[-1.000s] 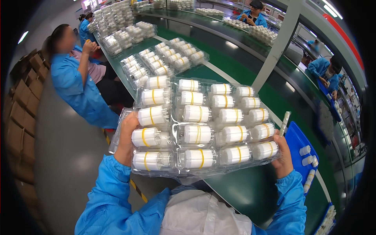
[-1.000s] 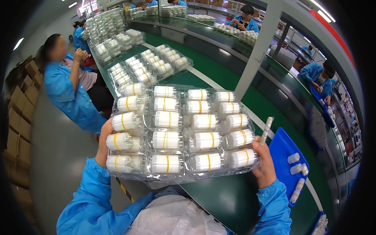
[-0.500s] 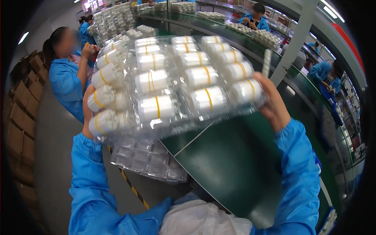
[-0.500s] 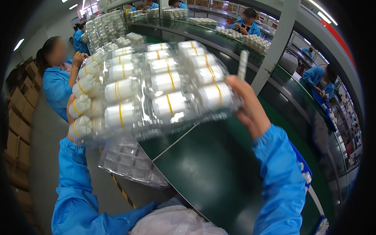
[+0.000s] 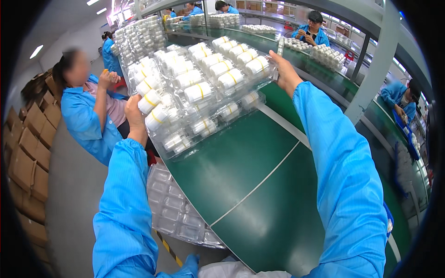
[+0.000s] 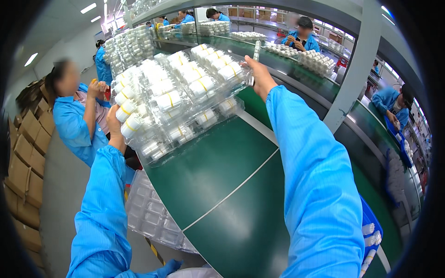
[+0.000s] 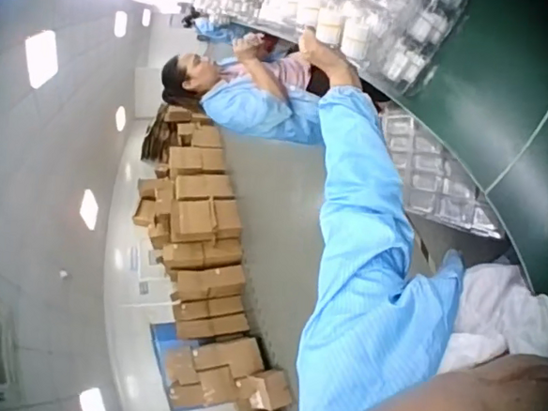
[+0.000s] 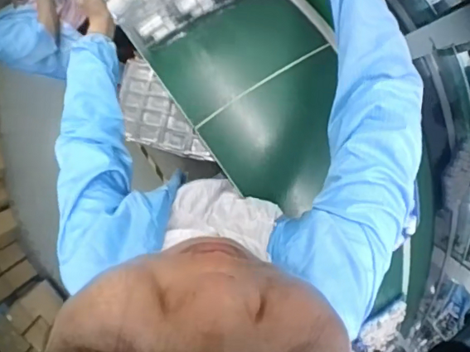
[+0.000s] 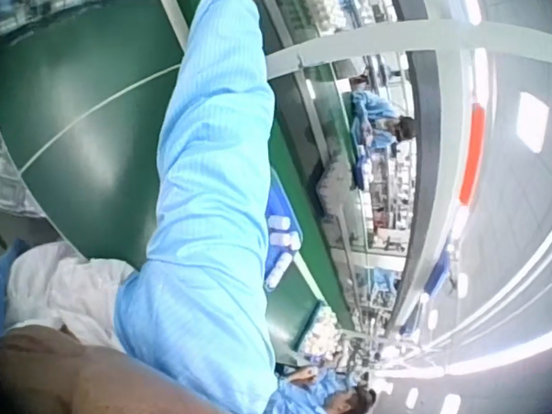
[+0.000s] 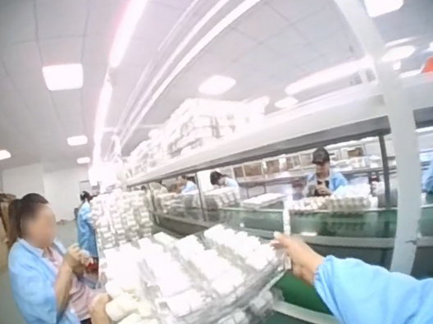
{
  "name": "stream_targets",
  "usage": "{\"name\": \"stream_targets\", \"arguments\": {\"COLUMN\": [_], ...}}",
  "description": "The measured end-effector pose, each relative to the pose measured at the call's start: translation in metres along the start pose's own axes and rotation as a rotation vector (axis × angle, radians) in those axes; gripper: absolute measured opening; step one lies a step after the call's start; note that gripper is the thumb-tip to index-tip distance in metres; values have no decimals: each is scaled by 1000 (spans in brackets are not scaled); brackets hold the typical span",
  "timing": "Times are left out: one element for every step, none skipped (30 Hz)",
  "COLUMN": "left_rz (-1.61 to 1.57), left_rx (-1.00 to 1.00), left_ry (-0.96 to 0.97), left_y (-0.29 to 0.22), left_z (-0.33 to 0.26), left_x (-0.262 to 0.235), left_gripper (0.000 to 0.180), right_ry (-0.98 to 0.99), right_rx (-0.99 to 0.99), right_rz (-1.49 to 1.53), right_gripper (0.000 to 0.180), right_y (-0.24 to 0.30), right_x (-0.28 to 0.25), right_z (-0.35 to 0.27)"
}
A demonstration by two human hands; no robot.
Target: The person inserts a white wick into the center of small white cylindrical candles using a handheld tool. They place the finished candles into a clear plastic packaging tray. The person works at a green table in a factory setting, handling items one at a time.
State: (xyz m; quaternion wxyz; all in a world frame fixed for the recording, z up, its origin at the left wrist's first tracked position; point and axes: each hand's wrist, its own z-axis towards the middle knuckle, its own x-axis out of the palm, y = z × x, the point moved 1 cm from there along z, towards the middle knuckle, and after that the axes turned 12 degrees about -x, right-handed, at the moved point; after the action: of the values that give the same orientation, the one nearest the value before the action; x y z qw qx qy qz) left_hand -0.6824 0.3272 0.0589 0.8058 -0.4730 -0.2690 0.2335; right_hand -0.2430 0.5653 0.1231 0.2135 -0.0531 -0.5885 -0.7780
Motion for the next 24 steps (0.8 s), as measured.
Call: {"name": "stream_targets", "arguments": {"left_rz": [97,-67,95,256,248,238,49,-148,-350,-270,-256,-243,-238,-153,-22,112,254,406,556,608,610,819,920,1067], "left_rx": [59,-103,5,113,76,41,-131,-303,-470,-495,-532,-565,-596,-637,-578,-507,-438,-257,-73,-61,-17,-90,-85,-40], "left_ry": [-1,-21,-28,-33,2,41,115,186,247,244,235,228,225,216,78,-63,-201,-83,35,46,128,311,519,676], "left_y": [10,18,22,25,24,24,24,21,17,13,5,-6,-11,-12,-10,-9,-8,-2,2,-7,4,6,8,3], "left_z": [-1,-2,-2,-3,-8,-12,-12,-13,-15,-17,-20,-22,-25,-26,-32,-42,-57,-76,-104,-154,-193,-235,-274,-306], "left_x": [5,2,0,-2,-7,-9,-8,-2,0,2,2,1,1,-7,-18,-33,-54,-80,-106,-85,-99,-104,-107,-104], "left_gripper": [20,20,20,20,21,22,25,28,32,44,46,48,51,55,51,48,45,39,37,29,18,15,23,26], "right_ry": [-22,-30,-45,-59,-71,5,-23,-47,-63,-132,-160,-190,-223,-144,-68,47,157,202,248,283,352,445,551,649], "right_rx": [-10,-9,-10,-12,-3,28,46,10,-27,-35,-3,30,58,39,23,19,21,36,51,76,84,-13,-102,-214], "right_rz": [-61,-114,-125,-136,-145,-124,-175,-192,-209,-246,-188,-132,-82,-78,-72,-109,-140,-224,-307,-381,-438,-564,-686,-723], "right_gripper": [44,43,43,42,42,41,38,37,36,35,32,31,30,29,29,28,28,27,27,25,23,19,15,13], "right_y": [-9,-18,-26,-32,-41,-45,-48,-53,-55,-55,-50,-44,-34,-27,-21,-11,0,11,21,36,51,61,68,74], "right_x": [-10,-8,-10,-12,-12,-15,-19,-27,-34,-44,-47,-43,-42,-44,-47,-43,-37,-33,-30,-35,-34,-41,-50,-59], "right_z": [6,7,6,4,0,-4,-8,-13,-19,-27,-39,-55,-74,-95,-119,-147,-184,-221,-258,-302,-338,-375,-408,-433]}}
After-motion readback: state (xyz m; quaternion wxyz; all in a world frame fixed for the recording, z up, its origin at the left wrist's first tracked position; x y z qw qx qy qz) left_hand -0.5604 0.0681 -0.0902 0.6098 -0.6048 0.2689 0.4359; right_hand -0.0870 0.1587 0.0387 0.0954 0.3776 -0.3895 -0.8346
